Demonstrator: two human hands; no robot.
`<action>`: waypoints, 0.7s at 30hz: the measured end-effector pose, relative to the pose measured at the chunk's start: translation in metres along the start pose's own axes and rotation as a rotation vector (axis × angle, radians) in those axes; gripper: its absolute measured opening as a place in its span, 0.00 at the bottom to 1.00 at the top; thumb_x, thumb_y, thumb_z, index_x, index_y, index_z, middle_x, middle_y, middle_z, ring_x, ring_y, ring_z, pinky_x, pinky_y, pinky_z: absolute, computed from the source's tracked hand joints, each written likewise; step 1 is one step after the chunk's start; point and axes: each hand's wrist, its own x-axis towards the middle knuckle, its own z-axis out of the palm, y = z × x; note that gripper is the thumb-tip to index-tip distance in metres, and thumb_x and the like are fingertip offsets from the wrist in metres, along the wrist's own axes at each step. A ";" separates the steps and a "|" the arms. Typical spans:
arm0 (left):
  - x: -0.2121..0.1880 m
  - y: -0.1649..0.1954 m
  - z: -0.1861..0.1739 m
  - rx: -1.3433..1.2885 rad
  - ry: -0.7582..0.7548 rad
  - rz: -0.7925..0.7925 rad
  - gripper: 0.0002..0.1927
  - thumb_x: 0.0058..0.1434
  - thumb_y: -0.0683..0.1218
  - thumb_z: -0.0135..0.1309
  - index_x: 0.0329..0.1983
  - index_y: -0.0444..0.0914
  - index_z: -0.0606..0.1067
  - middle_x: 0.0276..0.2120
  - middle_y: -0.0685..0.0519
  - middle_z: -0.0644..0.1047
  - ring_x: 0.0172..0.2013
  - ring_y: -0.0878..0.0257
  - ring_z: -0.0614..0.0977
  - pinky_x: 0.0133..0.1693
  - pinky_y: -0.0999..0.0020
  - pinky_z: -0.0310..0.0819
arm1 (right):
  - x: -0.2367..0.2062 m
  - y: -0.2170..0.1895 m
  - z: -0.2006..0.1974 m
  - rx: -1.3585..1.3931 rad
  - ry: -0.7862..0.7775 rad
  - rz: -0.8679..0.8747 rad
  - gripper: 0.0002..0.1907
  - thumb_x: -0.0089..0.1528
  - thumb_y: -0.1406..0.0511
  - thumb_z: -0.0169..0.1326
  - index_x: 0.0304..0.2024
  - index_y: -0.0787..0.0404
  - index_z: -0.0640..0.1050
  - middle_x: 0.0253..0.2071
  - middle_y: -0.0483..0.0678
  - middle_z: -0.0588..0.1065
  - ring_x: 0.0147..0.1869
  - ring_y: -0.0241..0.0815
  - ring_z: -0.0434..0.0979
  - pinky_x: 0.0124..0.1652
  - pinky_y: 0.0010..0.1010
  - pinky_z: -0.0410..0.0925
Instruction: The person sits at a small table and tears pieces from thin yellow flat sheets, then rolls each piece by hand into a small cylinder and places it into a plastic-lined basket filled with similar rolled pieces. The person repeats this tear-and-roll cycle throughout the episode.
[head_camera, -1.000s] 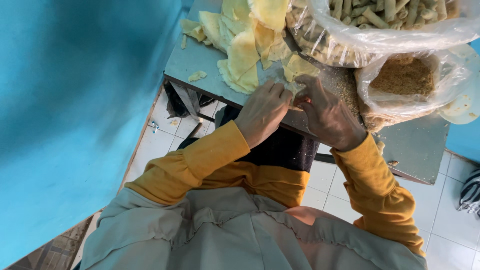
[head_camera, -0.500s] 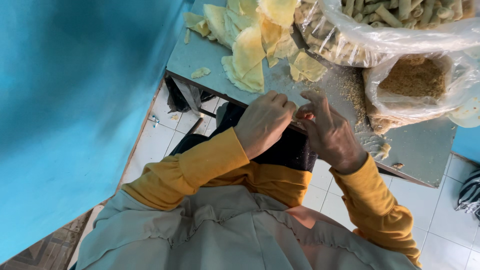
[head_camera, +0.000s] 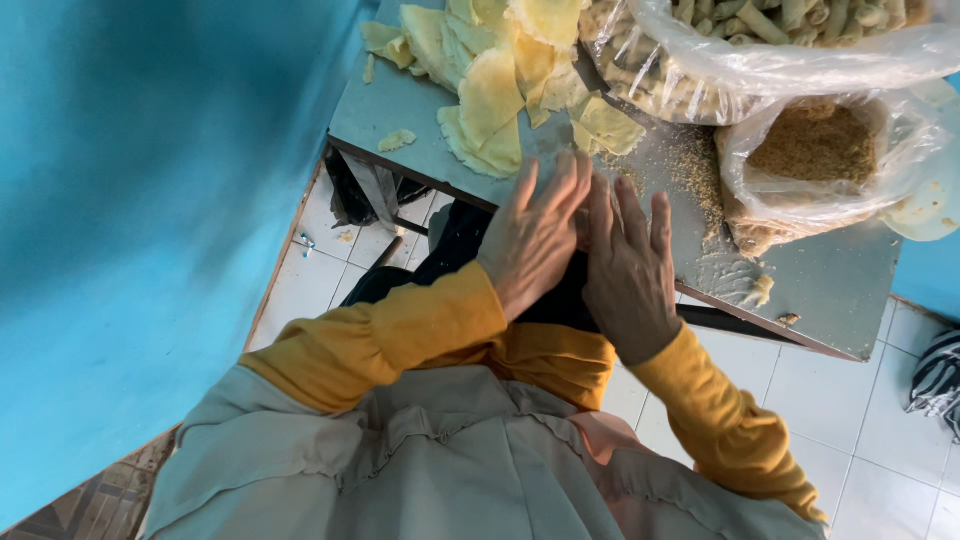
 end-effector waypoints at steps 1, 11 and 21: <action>0.008 -0.003 0.008 -0.010 0.030 -0.043 0.18 0.60 0.55 0.54 0.43 0.37 0.81 0.68 0.49 0.67 0.66 0.55 0.65 0.65 0.50 0.57 | 0.009 0.007 -0.001 -0.015 -0.008 -0.017 0.41 0.54 0.76 0.51 0.71 0.72 0.59 0.73 0.58 0.60 0.79 0.58 0.54 0.71 0.60 0.46; -0.009 -0.084 0.050 -0.668 0.590 -0.395 0.25 0.73 0.37 0.50 0.72 0.36 0.62 0.60 0.43 0.67 0.58 0.45 0.71 0.59 0.50 0.72 | 0.031 0.035 0.005 0.377 0.207 -0.094 0.42 0.64 0.74 0.60 0.77 0.60 0.58 0.45 0.50 0.80 0.48 0.46 0.76 0.53 0.42 0.74; -0.012 -0.087 0.041 -1.022 0.624 -0.465 0.24 0.73 0.28 0.40 0.68 0.38 0.66 0.58 0.48 0.68 0.44 0.58 0.78 0.45 0.66 0.79 | 0.066 0.107 -0.072 -0.077 0.570 0.027 0.29 0.66 0.84 0.38 0.70 0.67 0.61 0.48 0.54 0.76 0.33 0.40 0.72 0.30 0.29 0.68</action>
